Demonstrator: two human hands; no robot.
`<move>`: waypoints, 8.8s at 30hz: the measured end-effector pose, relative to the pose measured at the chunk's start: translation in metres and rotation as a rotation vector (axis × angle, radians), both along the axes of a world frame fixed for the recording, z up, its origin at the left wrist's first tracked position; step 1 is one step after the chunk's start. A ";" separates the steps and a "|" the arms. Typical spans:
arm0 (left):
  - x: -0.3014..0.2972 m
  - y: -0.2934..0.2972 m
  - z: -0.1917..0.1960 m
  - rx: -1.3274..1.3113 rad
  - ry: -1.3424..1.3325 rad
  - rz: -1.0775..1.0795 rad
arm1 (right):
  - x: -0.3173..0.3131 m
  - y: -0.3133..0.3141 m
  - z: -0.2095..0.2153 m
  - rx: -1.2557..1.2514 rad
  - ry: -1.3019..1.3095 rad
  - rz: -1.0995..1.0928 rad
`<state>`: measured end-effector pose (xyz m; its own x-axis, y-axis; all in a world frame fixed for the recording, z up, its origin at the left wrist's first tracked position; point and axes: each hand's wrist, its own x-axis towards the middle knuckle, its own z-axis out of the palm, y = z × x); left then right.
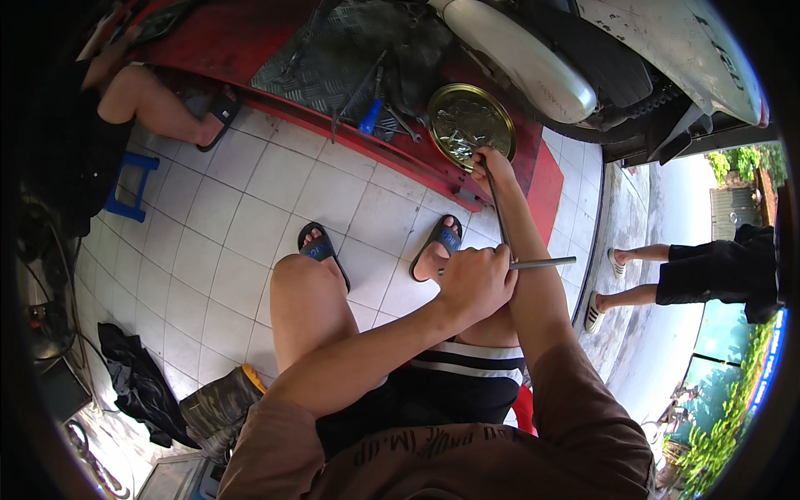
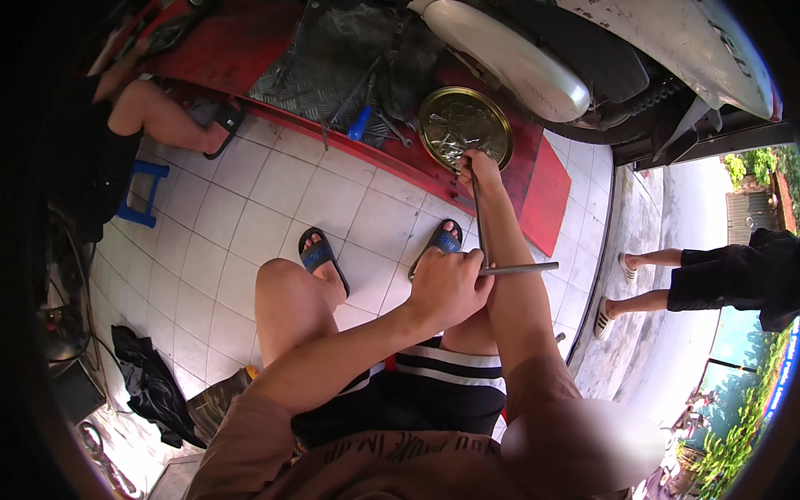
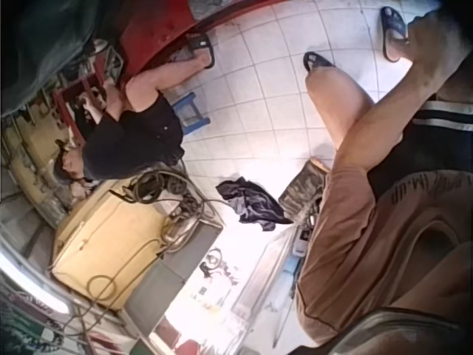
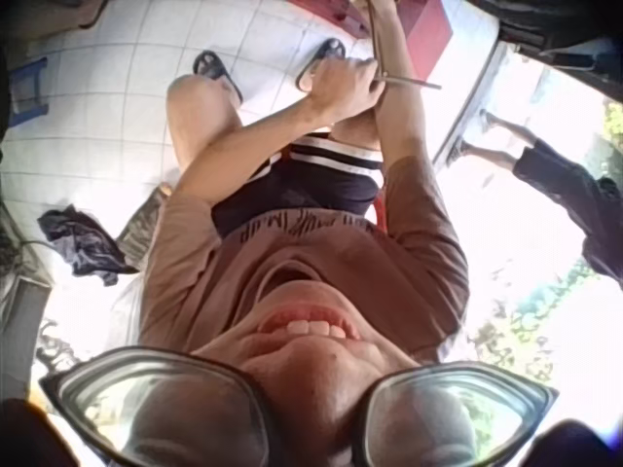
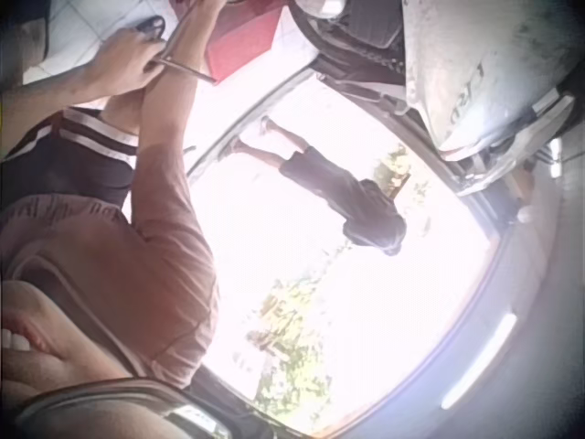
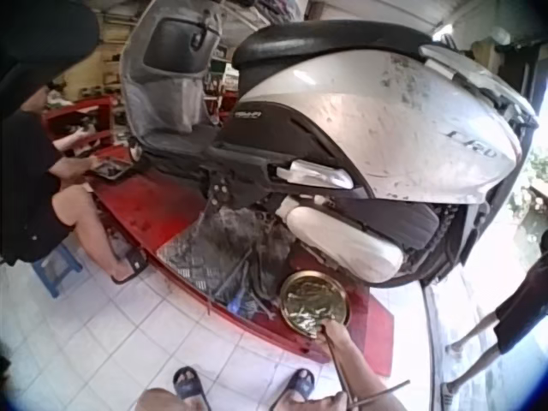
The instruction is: The person uses a T-handle wrench to loosen and tighten a bolt on the underside of a white motorcycle. They repeatedly rotate the wrench and reposition their hands to apply torque to the fastener.
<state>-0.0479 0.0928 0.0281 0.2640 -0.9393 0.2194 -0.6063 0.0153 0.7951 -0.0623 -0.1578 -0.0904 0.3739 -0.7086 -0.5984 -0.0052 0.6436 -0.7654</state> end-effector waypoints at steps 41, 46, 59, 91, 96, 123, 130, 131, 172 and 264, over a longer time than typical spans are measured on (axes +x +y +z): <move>0.057 -0.061 0.041 -0.468 -0.307 -0.019 | 0.011 -0.014 0.172 -0.292 -0.822 0.103; 0.067 -0.073 0.040 -0.508 -0.361 0.023 | 0.006 0.004 0.173 -0.295 -0.794 0.093; 0.033 -0.089 0.012 -0.590 0.039 0.238 | -0.029 0.068 0.170 -0.331 -0.653 0.417; -0.020 -0.022 0.124 -0.027 0.163 0.014 | -0.028 0.048 0.136 -0.170 -1.106 0.565; 0.003 -0.014 0.077 0.104 0.188 0.349 | -0.032 0.055 0.155 -0.195 -1.148 0.681; -0.015 -0.007 0.086 0.242 0.856 0.083 | -0.025 0.048 0.143 -0.142 -1.183 0.517; -0.028 -0.020 0.112 -0.077 0.715 -0.005 | -0.032 0.044 0.144 -0.133 -1.215 0.478; -0.017 -0.019 0.111 -0.041 0.728 0.097 | -0.031 0.045 0.144 -0.126 -1.235 0.480; 0.001 -0.036 0.068 0.149 -0.227 0.345 | -0.023 0.049 0.144 0.008 -1.303 0.362; -0.016 -0.025 0.079 0.017 0.250 0.116 | -0.013 0.048 0.132 -0.232 -0.988 0.720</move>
